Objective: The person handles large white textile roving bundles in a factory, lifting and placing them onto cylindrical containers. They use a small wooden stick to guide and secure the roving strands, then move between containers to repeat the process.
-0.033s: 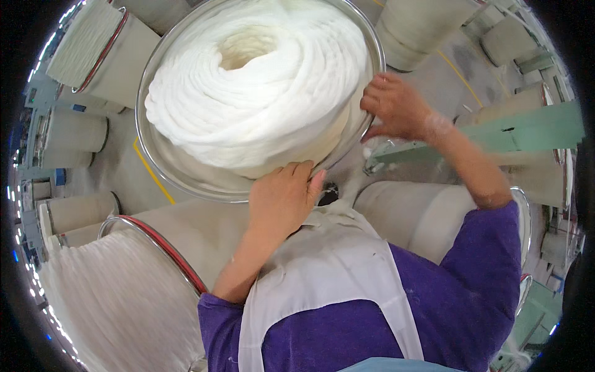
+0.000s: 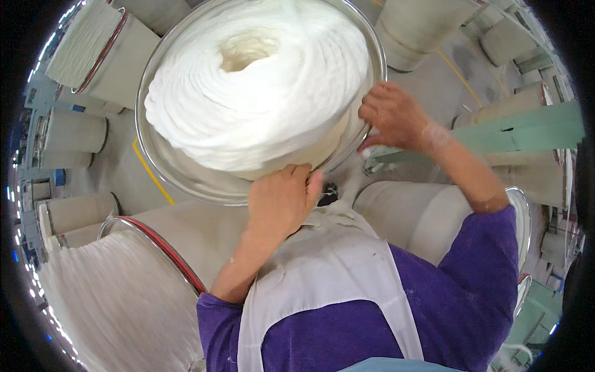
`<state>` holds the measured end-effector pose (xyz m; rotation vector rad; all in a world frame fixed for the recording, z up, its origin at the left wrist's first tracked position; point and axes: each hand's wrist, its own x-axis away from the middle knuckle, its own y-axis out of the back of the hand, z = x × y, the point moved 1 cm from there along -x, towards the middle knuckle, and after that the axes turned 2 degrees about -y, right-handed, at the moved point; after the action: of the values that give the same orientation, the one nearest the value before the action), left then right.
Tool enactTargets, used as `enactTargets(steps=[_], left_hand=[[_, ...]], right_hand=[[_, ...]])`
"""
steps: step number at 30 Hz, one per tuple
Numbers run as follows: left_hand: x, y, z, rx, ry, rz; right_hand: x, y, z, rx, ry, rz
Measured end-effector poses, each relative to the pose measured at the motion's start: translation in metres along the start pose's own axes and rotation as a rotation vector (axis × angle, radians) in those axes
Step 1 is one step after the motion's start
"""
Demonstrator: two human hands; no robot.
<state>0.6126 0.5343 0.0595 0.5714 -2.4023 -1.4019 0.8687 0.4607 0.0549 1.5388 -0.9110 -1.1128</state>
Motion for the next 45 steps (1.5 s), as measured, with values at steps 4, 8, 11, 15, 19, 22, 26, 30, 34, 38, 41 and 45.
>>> enactTargets(steps=[4, 8, 11, 15, 19, 22, 26, 30, 34, 38, 41, 45], left_hand=[[-0.006, 0.009, 0.014, 0.064, 0.071, 0.421], [-0.006, -0.008, 0.03, 0.234, -0.18, 0.62], [0.005, -0.025, 0.05, 0.311, -0.133, 0.693], [0.041, -0.01, 0.107, 0.418, -0.068, 0.525], [0.045, 0.006, 0.17, 0.068, 0.147, 0.808], [0.051, 0.026, 0.201, -0.182, 0.302, 0.717], [0.054, 0.043, 0.209, -0.183, 0.526, 0.589], [0.054, 0.055, 0.183, 0.026, 0.54, 0.521], [0.045, 0.034, 0.14, 0.204, 0.262, 0.895], [0.018, -0.046, 0.103, 0.267, 0.272, 1.156], [-0.019, -0.134, 0.078, 0.24, 0.2, 1.03], [-0.043, -0.216, 0.075, 0.159, 0.262, 0.9]], right_hand=[[0.013, -0.006, 0.071, -0.115, -0.088, -0.072], [0.002, -0.006, 0.133, -0.357, -0.022, -0.038], [-0.002, 0.001, 0.143, -0.604, 0.091, 0.118], [0.014, 0.023, 0.091, -0.685, -0.037, 0.615], [0.002, 0.028, 0.051, -0.583, -0.083, 0.802], [-0.026, 0.004, 0.035, -0.447, -0.072, 1.183], [-0.042, -0.033, 0.035, -0.427, -0.23, 1.241], [-0.037, -0.059, 0.046, -0.467, -0.054, 0.965], [-0.035, -0.077, 0.061, -0.549, -0.069, 0.731], [-0.042, -0.086, 0.071, -0.545, -0.031, 0.536], [-0.042, -0.081, 0.073, -0.588, 0.014, 0.247], [-0.036, -0.079, 0.071, -0.598, -0.06, 0.014]])
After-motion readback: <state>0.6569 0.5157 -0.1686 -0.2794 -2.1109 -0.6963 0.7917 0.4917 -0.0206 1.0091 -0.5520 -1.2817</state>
